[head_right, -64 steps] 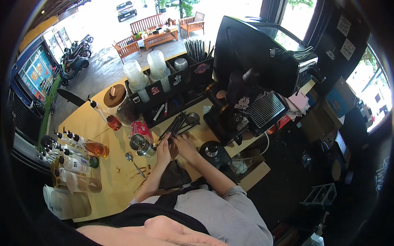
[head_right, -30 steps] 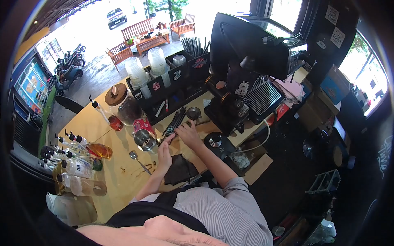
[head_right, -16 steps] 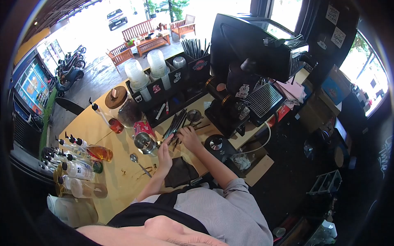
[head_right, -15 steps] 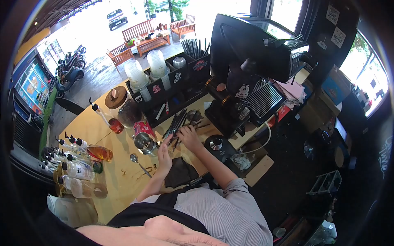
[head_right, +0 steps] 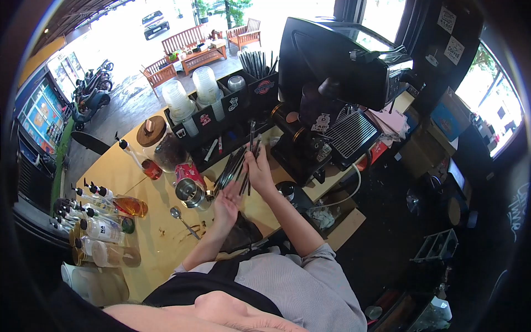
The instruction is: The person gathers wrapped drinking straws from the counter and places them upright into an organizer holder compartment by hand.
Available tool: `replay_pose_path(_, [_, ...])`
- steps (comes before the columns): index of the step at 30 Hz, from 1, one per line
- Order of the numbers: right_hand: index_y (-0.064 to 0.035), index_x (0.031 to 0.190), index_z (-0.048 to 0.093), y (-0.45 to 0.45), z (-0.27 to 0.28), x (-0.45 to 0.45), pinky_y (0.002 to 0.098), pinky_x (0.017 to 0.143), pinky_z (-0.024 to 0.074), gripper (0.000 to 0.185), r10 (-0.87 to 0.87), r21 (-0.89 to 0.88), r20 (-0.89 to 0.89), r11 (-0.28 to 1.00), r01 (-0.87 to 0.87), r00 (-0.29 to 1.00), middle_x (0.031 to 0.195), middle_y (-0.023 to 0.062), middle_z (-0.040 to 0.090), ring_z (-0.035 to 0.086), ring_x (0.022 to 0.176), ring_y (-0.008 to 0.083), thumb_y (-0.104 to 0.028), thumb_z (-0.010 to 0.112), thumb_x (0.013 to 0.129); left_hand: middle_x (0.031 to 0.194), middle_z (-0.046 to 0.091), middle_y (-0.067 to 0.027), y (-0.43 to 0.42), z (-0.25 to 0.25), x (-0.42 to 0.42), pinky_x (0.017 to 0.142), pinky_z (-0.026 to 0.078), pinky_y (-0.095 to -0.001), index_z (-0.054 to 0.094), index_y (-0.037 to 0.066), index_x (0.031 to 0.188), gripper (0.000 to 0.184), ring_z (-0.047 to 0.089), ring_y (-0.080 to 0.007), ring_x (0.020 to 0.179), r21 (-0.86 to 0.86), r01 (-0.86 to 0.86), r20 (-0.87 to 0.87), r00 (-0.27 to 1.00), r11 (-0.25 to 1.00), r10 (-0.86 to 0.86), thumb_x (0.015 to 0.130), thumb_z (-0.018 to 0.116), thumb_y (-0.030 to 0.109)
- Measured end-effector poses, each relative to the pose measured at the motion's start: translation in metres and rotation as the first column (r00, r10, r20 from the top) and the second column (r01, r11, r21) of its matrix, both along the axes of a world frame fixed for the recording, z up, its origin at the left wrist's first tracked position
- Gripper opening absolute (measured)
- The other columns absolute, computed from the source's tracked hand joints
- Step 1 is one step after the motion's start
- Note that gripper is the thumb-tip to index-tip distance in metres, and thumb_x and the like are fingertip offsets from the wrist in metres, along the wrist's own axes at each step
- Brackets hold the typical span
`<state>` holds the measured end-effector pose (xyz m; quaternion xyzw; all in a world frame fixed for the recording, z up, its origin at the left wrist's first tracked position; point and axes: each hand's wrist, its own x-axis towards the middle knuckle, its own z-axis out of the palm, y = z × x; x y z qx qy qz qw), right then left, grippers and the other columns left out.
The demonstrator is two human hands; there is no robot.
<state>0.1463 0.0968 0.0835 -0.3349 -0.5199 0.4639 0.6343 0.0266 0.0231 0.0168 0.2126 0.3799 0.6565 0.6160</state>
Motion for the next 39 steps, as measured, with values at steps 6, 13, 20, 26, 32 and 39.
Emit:
replay_pose_path(6, [-0.0062,0.117,0.038,-0.014,-0.004,0.006,0.0224,0.055,0.0392,0.020,0.143,-0.119,-0.193,0.979,-0.168,0.971,0.078,0.0006,0.043,0.044,0.060,0.0081,-0.013,0.041,0.098,0.136,0.049,-0.0034,0.001,-0.030,0.013,0.105,0.027,-0.0423,0.049,0.011,0.130,0.049,0.042,-0.0189,0.127,-0.297,0.173,0.287,0.954,0.939,-0.085,0.099,0.018,0.032])
replay_pose_path(13, [-0.0082,0.117,0.035,-0.019,-0.013,0.009,0.0241,0.056,0.0408,0.021,0.080,-0.155,-0.257,0.980,-0.123,0.963,0.078,0.0033,0.045,0.046,0.058,0.0106,-0.009,0.042,0.098,0.134,0.051,-0.0077,0.004,-0.021,0.021,0.098,0.039,-0.0383,0.049,0.008,0.129,0.047,0.049,-0.0207,0.121,-0.108,0.253,0.389,0.901,0.961,-0.193,0.098,0.019,0.028])
replay_pose_path(20, [-0.0068,0.111,0.039,-0.028,-0.038,0.000,0.0247,0.063,0.0463,0.014,0.201,-0.174,-0.175,0.957,-0.231,0.964,0.078,0.0033,0.048,0.053,0.063,0.0126,-0.007,0.042,0.098,0.120,0.059,-0.0087,0.009,-0.007,0.023,0.098,0.043,-0.0377,0.052,0.006,0.121,0.043,0.056,-0.0237,0.112,-0.117,0.233,0.514,0.846,0.965,-0.141,0.097,0.023,0.025])
replay_pose_path(26, [-0.0064,0.106,0.043,-0.012,-0.038,0.019,0.0270,0.076,0.0490,0.009,0.335,-0.281,-0.161,0.886,-0.368,0.928,0.095,0.0114,0.062,0.063,0.089,0.0168,-0.010,0.045,0.097,0.101,0.064,-0.0155,0.008,-0.009,0.020,0.091,0.049,-0.0451,0.053,0.002,0.114,0.051,0.063,-0.0301,0.098,-0.122,0.493,0.032,0.870,0.862,-0.493,0.100,0.020,0.038])
replay_pose_path(32, [-0.0054,0.103,0.046,-0.004,-0.024,0.035,0.0310,0.086,0.0468,0.008,0.407,-0.435,-0.123,0.798,-0.418,0.905,0.114,0.0164,0.061,0.059,0.105,0.0183,-0.010,0.047,0.096,0.079,0.063,-0.0163,0.017,-0.005,0.012,0.075,0.054,-0.0416,0.051,0.000,0.111,0.058,0.065,-0.0298,0.076,-0.043,0.663,0.062,0.749,0.747,-0.660,0.100,0.017,0.046])
replay_pose_path(39, [-0.0079,0.108,0.044,0.002,-0.020,0.045,0.0385,0.103,0.0333,0.017,0.534,-0.449,-0.326,0.639,-0.625,0.780,0.127,0.0211,0.053,0.045,0.126,0.0297,-0.020,0.049,0.096,0.062,0.047,-0.0065,0.021,0.018,0.026,0.050,0.042,-0.0292,0.047,0.004,0.097,0.040,0.050,-0.0189,0.052,0.001,0.753,0.049,0.657,0.658,-0.752,0.100,0.030,0.040])
